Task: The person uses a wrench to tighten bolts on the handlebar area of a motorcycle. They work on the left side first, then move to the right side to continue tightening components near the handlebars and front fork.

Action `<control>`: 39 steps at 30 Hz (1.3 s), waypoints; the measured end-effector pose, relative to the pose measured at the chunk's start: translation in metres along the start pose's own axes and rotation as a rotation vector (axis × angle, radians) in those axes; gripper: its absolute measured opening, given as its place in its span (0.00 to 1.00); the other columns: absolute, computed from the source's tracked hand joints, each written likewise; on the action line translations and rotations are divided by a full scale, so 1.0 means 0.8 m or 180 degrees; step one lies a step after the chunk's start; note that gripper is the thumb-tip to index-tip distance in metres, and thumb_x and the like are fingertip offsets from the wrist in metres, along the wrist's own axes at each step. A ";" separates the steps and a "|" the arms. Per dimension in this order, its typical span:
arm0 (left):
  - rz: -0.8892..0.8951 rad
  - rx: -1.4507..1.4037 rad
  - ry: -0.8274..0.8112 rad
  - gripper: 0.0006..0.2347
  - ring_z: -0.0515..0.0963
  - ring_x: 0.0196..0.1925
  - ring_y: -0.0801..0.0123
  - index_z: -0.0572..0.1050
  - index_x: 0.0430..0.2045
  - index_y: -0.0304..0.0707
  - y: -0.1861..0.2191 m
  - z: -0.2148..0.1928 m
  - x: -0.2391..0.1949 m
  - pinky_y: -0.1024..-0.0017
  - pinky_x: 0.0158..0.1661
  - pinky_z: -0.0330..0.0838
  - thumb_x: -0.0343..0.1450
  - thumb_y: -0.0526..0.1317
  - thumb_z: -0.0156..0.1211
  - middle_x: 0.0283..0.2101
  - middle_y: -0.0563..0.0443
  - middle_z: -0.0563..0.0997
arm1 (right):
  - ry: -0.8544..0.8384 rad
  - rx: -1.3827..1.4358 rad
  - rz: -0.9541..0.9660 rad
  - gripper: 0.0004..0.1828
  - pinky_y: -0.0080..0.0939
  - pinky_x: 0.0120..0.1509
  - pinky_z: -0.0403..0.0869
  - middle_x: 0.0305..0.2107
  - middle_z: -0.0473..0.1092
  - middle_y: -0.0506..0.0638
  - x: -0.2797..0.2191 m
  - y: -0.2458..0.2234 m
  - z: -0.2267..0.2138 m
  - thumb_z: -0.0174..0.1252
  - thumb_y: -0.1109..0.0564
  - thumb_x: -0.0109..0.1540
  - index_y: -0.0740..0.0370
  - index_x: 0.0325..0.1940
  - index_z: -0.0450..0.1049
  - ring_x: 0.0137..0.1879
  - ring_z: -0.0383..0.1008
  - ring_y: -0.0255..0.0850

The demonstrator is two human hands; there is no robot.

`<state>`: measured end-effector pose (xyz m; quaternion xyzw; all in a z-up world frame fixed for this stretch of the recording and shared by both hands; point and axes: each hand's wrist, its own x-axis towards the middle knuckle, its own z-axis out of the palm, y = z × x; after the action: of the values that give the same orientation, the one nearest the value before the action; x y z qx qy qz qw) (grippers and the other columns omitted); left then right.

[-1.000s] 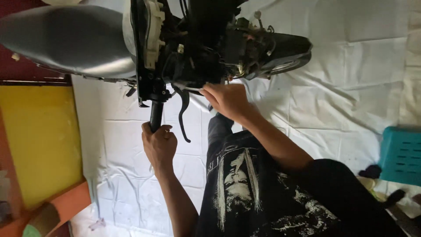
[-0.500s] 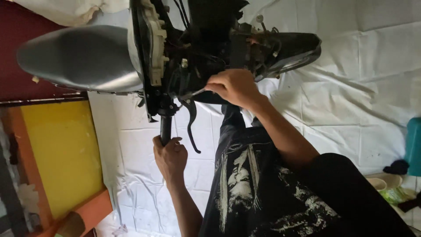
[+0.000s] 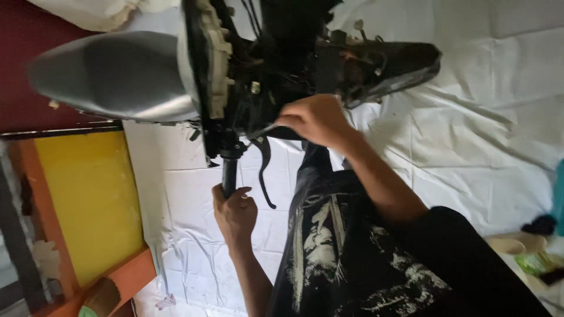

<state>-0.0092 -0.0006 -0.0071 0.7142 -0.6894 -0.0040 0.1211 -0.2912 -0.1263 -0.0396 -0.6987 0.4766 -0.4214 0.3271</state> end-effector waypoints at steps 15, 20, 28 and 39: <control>-0.0068 -0.0126 0.0082 0.10 0.79 0.34 0.49 0.85 0.18 0.56 -0.005 0.009 -0.003 0.59 0.42 0.77 0.55 0.34 0.60 0.39 0.51 0.72 | -0.0487 -0.0049 0.0379 0.10 0.55 0.38 0.73 0.23 0.77 0.52 -0.022 -0.035 -0.013 0.60 0.44 0.64 0.48 0.36 0.80 0.35 0.79 0.59; -0.0059 -0.0199 0.0070 0.10 0.79 0.34 0.48 0.85 0.19 0.55 -0.003 0.004 -0.001 0.58 0.41 0.77 0.55 0.34 0.59 0.39 0.50 0.73 | -0.0334 -0.0265 0.0312 0.09 0.52 0.37 0.73 0.23 0.76 0.52 -0.015 -0.028 -0.006 0.59 0.45 0.66 0.48 0.36 0.79 0.34 0.79 0.56; -0.0126 -0.0196 0.0017 0.10 0.79 0.35 0.47 0.85 0.20 0.56 -0.007 0.008 -0.002 0.57 0.41 0.78 0.55 0.35 0.59 0.40 0.50 0.73 | -0.0440 -0.0385 0.0230 0.07 0.54 0.40 0.75 0.27 0.78 0.51 -0.036 -0.007 0.005 0.60 0.47 0.65 0.47 0.38 0.80 0.38 0.80 0.55; -0.0132 -0.0210 0.0138 0.10 0.79 0.34 0.47 0.85 0.18 0.56 -0.008 0.012 -0.005 0.57 0.40 0.78 0.56 0.35 0.57 0.39 0.50 0.74 | -0.0317 -0.0934 0.0067 0.09 0.51 0.39 0.75 0.24 0.77 0.48 -0.054 0.003 0.029 0.58 0.42 0.66 0.43 0.36 0.77 0.35 0.80 0.51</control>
<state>-0.0047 0.0017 -0.0184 0.7238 -0.6712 -0.0137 0.1594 -0.2792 -0.0848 -0.0637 -0.7540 0.5236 -0.3086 0.2491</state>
